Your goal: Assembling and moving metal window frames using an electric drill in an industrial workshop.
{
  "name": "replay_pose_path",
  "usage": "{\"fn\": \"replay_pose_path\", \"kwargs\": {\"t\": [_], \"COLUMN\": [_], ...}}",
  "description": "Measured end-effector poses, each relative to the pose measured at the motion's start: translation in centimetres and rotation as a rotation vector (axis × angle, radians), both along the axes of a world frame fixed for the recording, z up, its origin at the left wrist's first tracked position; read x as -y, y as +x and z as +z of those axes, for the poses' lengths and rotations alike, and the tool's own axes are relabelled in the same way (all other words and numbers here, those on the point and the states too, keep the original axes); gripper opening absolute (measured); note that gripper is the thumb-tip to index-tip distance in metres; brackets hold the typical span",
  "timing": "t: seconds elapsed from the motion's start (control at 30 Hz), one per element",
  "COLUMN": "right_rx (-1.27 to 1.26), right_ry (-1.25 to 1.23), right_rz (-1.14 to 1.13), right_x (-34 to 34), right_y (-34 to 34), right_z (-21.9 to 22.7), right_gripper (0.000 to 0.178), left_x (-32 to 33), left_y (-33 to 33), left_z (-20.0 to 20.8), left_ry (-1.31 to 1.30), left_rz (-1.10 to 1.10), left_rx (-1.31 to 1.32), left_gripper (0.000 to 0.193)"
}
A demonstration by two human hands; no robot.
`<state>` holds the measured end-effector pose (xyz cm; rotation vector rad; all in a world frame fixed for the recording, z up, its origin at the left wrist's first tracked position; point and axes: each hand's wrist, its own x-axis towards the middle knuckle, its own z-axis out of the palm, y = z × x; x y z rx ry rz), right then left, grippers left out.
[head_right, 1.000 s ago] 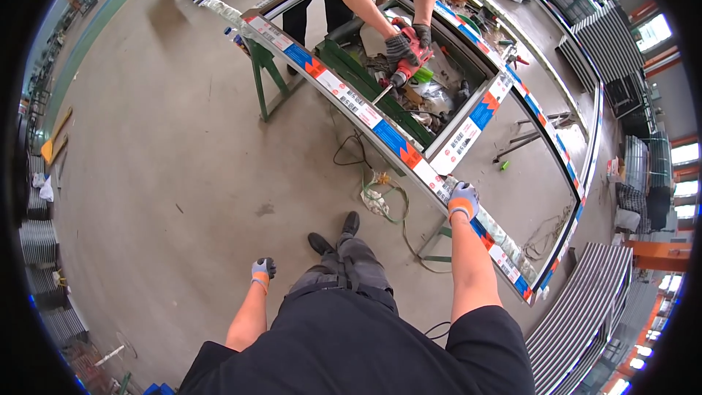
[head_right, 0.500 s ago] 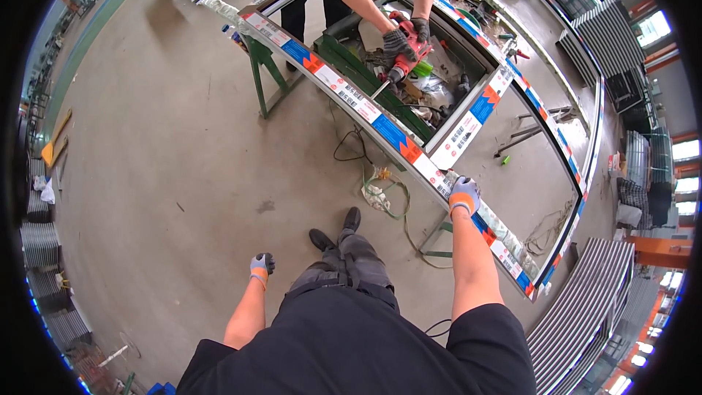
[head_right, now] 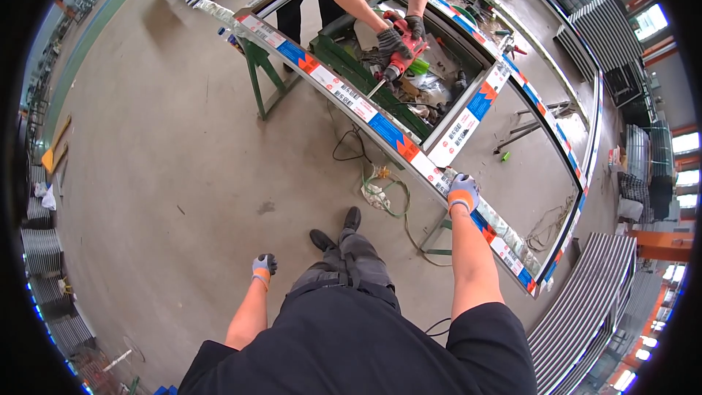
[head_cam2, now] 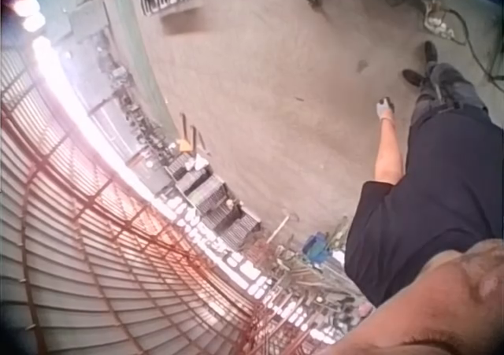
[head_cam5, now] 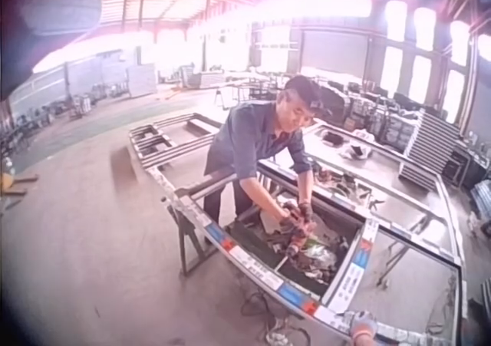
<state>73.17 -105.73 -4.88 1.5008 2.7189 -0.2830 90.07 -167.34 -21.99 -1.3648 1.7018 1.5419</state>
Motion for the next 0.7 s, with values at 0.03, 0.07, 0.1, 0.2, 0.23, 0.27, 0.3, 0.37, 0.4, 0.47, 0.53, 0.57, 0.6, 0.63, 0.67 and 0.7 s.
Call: {"fn": "replay_pose_path", "kwargs": {"t": [0.03, 0.07, 0.1, 0.2, 0.23, 0.27, 0.3, 0.37, 0.4, 0.47, 0.53, 0.57, 0.6, 0.63, 0.67, 0.7], "right_rx": [0.014, 0.013, -0.001, -0.012, -0.01, -0.01, -0.007, -0.001, -0.009, -0.016, 0.0, 0.001, -0.001, -0.005, -0.005, -0.007], "right_ry": [-0.006, -0.006, -0.001, 0.016, 0.025, 0.024, 0.023, 0.022, 0.012, 0.004, 0.007, 0.007, 0.017, 0.025, 0.025, 0.027], "right_rz": [-0.001, -0.002, -0.004, -0.006, 0.0, 0.0, -0.001, -0.003, 0.001, 0.003, -0.001, -0.003, -0.003, -0.001, -0.002, 0.001], "right_x": [0.0, 0.0, -0.1, -0.3, -0.3, -0.2, 0.0, 0.1, 0.1, 0.3, 0.6, 0.5, 0.4, 0.4, 0.2, 0.0], "right_y": [0.0, 0.0, 0.0, 0.2, 0.1, 0.1, 0.0, 0.0, 0.0, 0.0, 0.0, 0.0, 0.0, 0.0, 0.1, 0.1], "right_z": [0.1, 0.1, 0.0, -0.2, -0.2, -0.2, 0.0, 0.1, 0.2, 0.5, 0.9, 0.9, 0.8, 0.8, 0.6, 0.2], "right_gripper": [0.045, 0.045, 0.044, 0.043, 0.043, 0.043, 0.043, 0.043, 0.044, 0.045, 0.046, 0.046, 0.046, 0.046, 0.046, 0.046], "left_x": [0.0, -0.1, -0.1, -0.2, -0.1, 0.0, 0.1, 0.3, 0.3, 0.2, 0.0, -0.1, -0.1, 0.0, 0.1, 0.2], "left_y": [-0.1, -0.2, -0.2, -0.3, -0.2, 0.0, 0.1, 0.1, 0.1, 0.0, -0.1, -0.1, -0.2, -0.2, -0.2, -0.2], "left_z": [0.0, -0.1, -0.1, -0.1, -0.2, -0.4, -0.5, -0.7, -0.8, -0.6, -0.4, -0.4, -0.3, -0.5, -0.6, -0.7], "left_ry": [0.002, 0.003, 0.003, 0.0, 0.01, 0.02, 0.019, 0.037, 0.036, 0.032, 0.028, 0.024, 0.025, 0.032, 0.038, 0.038], "left_rz": [0.001, 0.002, 0.001, -0.006, 0.009, 0.024, 0.024, 0.02, 0.02, 0.014, 0.01, 0.007, 0.005, 0.005, 0.005, 0.004], "left_rx": [0.012, 0.025, 0.024, 0.021, 0.015, 0.008, 0.009, 0.008, 0.009, 0.021, 0.021, 0.019, 0.02, 0.012, 0.005, 0.004], "left_gripper": [0.011, 0.011, 0.011, 0.01, 0.009, 0.009, 0.009, 0.009, 0.009, 0.01, 0.011, 0.011, 0.011, 0.012, 0.012, 0.012]}}
